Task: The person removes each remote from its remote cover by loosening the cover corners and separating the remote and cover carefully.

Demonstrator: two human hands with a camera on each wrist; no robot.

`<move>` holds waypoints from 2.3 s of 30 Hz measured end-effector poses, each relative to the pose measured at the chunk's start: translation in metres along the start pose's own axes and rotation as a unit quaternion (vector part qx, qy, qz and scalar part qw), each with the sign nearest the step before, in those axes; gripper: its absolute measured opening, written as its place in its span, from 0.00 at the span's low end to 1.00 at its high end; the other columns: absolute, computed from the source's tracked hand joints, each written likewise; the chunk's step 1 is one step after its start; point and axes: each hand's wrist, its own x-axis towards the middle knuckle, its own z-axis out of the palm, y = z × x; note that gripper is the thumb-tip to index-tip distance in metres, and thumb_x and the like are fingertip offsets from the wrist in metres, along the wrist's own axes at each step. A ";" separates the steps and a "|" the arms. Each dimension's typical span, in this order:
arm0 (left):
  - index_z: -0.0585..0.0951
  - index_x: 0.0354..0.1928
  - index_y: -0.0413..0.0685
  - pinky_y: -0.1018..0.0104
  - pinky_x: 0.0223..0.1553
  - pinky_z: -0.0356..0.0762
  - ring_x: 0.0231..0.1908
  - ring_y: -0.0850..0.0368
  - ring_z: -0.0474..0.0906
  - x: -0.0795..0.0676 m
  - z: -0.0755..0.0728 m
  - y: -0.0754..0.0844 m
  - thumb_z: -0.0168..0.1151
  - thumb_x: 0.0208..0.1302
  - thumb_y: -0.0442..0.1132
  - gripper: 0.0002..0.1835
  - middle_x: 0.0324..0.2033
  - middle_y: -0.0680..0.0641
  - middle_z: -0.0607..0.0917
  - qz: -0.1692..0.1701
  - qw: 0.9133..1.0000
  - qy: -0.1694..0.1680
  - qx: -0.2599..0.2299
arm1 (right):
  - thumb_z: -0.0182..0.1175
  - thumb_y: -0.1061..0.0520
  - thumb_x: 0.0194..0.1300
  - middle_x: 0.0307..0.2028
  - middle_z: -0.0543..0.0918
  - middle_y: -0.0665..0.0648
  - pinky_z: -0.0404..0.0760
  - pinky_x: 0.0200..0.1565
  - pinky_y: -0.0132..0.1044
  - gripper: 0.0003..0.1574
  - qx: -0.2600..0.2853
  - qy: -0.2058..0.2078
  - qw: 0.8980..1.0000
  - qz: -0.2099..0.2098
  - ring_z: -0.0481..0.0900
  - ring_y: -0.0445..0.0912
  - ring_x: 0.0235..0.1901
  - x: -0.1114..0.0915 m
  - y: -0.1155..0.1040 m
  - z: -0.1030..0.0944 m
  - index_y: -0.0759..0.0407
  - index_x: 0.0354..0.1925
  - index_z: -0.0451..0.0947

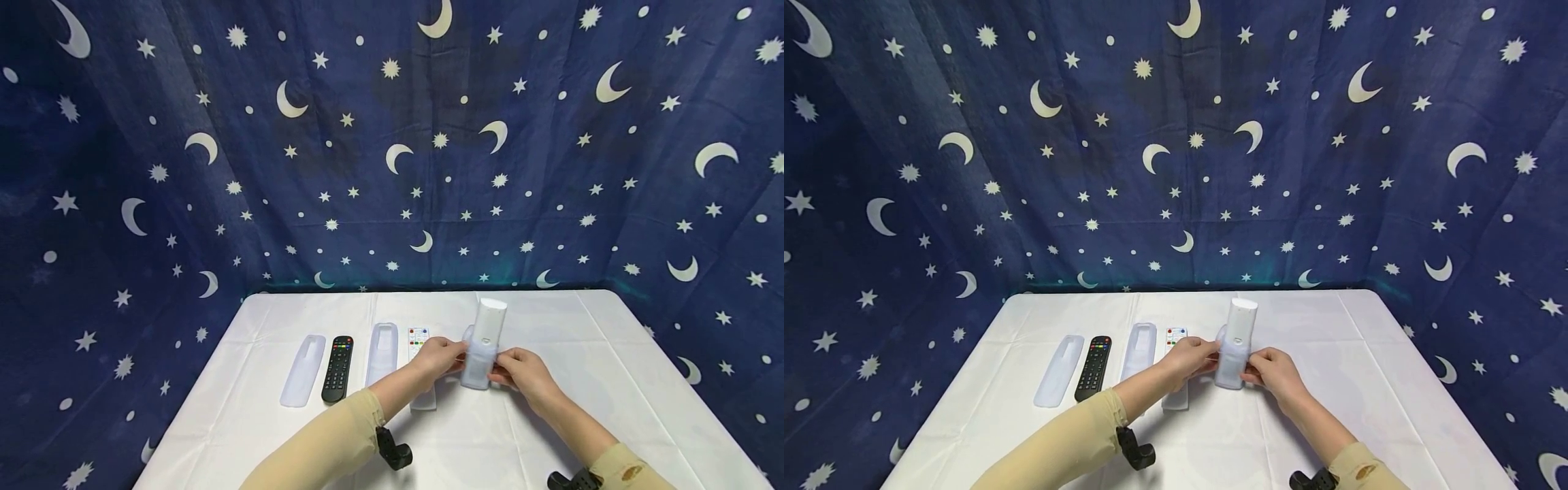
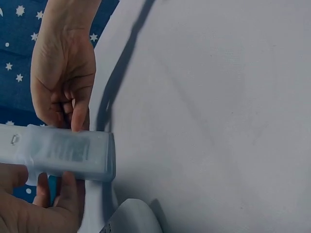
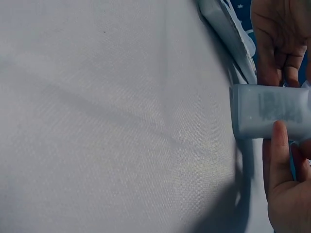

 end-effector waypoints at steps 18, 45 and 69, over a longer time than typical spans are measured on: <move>0.76 0.40 0.37 0.64 0.37 0.86 0.30 0.56 0.84 0.003 0.002 -0.001 0.55 0.72 0.35 0.06 0.37 0.44 0.85 -0.024 1.000 -0.006 -0.017 | 0.56 0.57 0.75 0.37 0.83 0.64 0.86 0.44 0.40 0.28 0.070 -0.037 0.996 0.050 0.86 0.47 0.36 -0.007 -0.008 -0.002 0.84 0.58 0.68; 0.68 0.28 0.43 0.59 0.38 0.87 0.33 0.50 0.85 0.001 0.003 -0.009 0.57 0.61 0.25 0.10 0.31 0.42 0.78 0.022 0.999 0.019 0.037 | 0.60 0.64 0.67 0.43 0.82 0.66 0.87 0.44 0.39 0.19 0.000 -0.006 1.000 0.001 0.85 0.48 0.38 -0.009 -0.003 0.001 0.78 0.51 0.73; 0.77 0.41 0.39 0.51 0.47 0.85 0.41 0.52 0.85 -0.008 0.004 -0.005 0.60 0.74 0.42 0.11 0.39 0.46 0.86 0.035 0.999 -0.016 0.000 | 0.60 0.55 0.76 0.59 0.78 0.71 0.83 0.47 0.32 0.38 -0.048 -0.026 0.979 -0.196 0.80 0.35 0.47 0.004 -0.060 -0.014 0.68 0.74 0.58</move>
